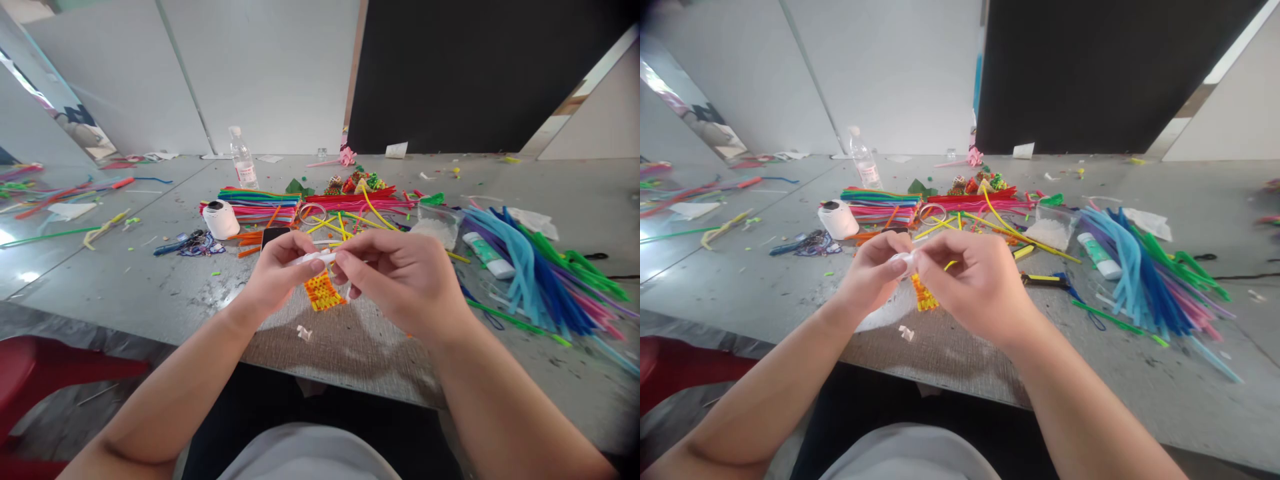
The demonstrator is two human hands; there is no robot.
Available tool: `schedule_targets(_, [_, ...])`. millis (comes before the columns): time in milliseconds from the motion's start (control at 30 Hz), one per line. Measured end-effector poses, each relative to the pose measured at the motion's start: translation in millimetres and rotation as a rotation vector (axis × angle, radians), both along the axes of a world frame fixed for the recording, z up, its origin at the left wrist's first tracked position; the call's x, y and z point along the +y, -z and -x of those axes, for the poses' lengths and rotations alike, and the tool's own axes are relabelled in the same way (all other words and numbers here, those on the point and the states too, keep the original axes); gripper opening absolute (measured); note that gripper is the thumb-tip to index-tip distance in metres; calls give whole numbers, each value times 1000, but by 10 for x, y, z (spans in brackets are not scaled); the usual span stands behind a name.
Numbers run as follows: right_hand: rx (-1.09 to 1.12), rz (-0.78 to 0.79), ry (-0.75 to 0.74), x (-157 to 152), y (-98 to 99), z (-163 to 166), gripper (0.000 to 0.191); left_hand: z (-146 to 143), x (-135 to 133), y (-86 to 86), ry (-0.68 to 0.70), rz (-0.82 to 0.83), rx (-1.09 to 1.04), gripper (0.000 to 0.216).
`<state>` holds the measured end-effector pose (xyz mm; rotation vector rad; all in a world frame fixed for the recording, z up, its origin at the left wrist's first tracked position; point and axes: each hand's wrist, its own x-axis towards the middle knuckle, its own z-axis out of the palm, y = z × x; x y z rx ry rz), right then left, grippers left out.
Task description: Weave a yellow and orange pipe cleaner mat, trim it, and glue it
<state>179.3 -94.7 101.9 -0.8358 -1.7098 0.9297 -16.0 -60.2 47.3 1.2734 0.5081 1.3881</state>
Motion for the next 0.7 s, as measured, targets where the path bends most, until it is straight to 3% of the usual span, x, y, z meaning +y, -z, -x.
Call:
schedule_targets(167, [-36,96,-81,45,-52,-77,15,27,-20,-8,-68,-82,92,34])
schedule_targets(367, [-42,43,-34,25,-32,-41,14,39,-23,6,-72,-117,115,31])
schedule_targets(533, [-52,-85,2,1,0,-1,12,38,-27,12,-33,-100,91,33])
schedule_targets(700, [-142,-319,78,9,4,9,12,31,-42,13,142,-31,56,34])
